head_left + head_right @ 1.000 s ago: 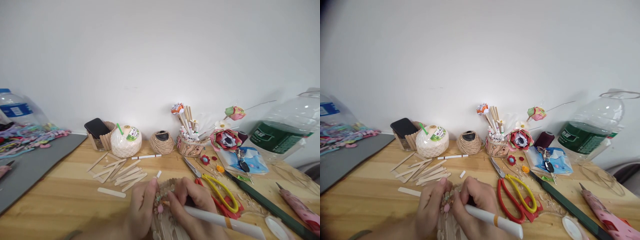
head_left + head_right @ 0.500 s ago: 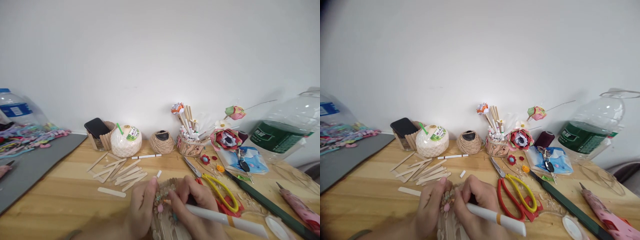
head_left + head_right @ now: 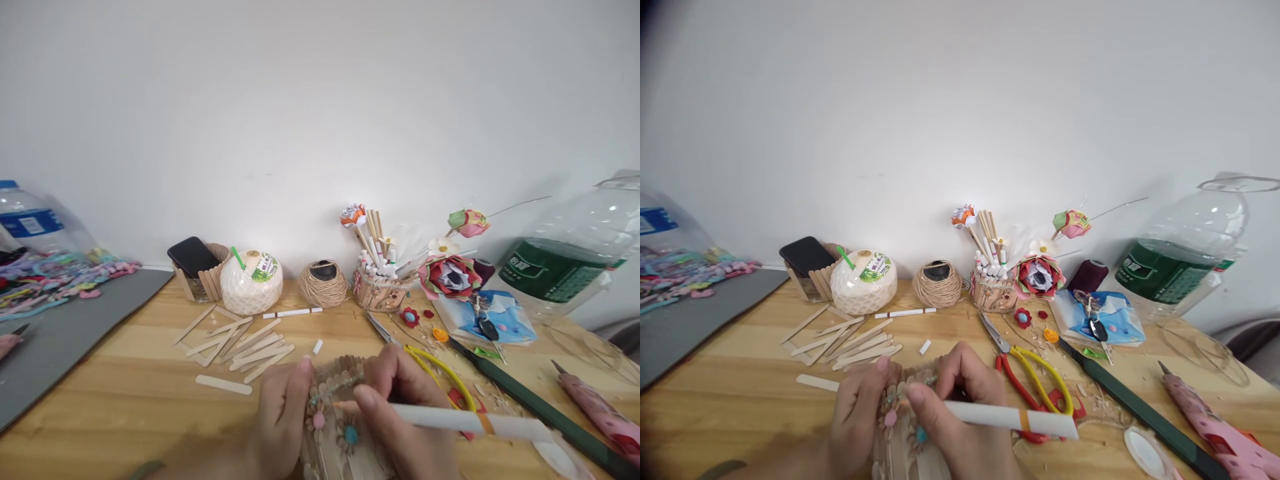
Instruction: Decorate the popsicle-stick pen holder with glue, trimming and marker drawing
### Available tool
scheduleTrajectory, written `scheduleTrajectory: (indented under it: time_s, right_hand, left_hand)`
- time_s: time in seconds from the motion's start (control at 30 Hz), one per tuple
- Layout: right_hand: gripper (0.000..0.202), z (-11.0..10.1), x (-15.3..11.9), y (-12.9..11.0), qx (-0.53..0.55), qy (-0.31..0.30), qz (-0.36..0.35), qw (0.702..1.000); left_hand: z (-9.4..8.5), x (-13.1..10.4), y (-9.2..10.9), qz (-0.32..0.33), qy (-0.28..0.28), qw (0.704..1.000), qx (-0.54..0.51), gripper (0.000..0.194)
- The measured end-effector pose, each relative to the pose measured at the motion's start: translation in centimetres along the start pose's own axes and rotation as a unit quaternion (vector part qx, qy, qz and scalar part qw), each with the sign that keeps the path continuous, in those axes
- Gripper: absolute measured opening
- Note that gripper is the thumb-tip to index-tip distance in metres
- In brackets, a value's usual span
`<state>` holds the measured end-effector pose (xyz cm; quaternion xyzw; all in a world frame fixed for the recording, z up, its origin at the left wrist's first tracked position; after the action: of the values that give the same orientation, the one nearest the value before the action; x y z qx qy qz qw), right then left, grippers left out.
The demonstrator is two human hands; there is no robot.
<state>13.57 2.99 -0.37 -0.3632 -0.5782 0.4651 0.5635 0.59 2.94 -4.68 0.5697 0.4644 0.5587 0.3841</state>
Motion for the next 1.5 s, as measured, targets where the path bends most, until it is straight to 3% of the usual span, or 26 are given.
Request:
scheduleTrajectory:
  time_s: [0.1,0.27,0.37,0.47,0.6,0.73,0.87,1.27,1.43,1.5]
  right_hand:
    - [0.040,-0.3,0.4,-0.2,0.012,0.029,0.047,0.998]
    - [0.035,-1.2,-0.4,-0.4,-0.004,0.055,0.043,0.998]
    - [0.034,-1.3,-2.0,0.0,0.020,0.094,0.047,0.994]
    - [0.032,-0.9,-3.2,0.7,0.008,0.116,-0.007,0.993]
    - [0.032,-0.4,-3.3,1.3,-0.070,0.103,-0.126,0.984]
    - [0.031,-0.6,-3.1,1.0,-0.148,0.044,-0.226,0.962]
    - [0.031,-0.7,-3.1,0.6,-0.172,0.010,-0.229,0.958]
    - [0.033,-0.4,-3.2,1.1,-0.192,0.001,-0.240,0.952]
    - [0.031,-0.7,-3.2,1.1,-0.202,0.015,-0.243,0.949]
    - [0.030,-0.8,-3.2,1.1,-0.201,0.007,-0.244,0.949]
  left_hand:
    - [0.0,-0.3,0.0,0.020,0.021,0.999,0.024,0.059]
    - [0.4,-1.2,-0.2,0.016,0.062,0.998,0.006,0.061]
    - [0.6,-1.8,-0.3,0.002,0.046,0.999,-0.002,0.059]
    - [0.7,-2.1,-0.3,-0.005,0.029,0.999,0.016,0.057]
    - [0.6,-2.1,-0.1,0.002,0.055,0.997,0.054,0.056]
    - [0.8,-2.0,0.1,0.015,0.051,0.997,0.059,0.058]
    - [1.0,-2.0,0.4,0.024,0.064,0.995,0.068,0.055]
    - [0.8,-1.9,0.3,0.065,0.047,0.991,0.105,0.054]
    - [0.5,-1.6,0.0,0.115,0.001,0.989,0.095,0.054]
    - [0.5,-1.6,0.1,0.105,-0.002,0.991,0.084,0.053]
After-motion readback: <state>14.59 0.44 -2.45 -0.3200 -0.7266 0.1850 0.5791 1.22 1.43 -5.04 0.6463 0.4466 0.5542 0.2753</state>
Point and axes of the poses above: each hand's wrist, its own x-axis towards the middle knuckle, its own z-axis out of the palm, y = z × x, the point moved 1 cm from there along x, towards the middle knuckle, and after that the axes turned 5 degrees about x, right-handed, at the moved point
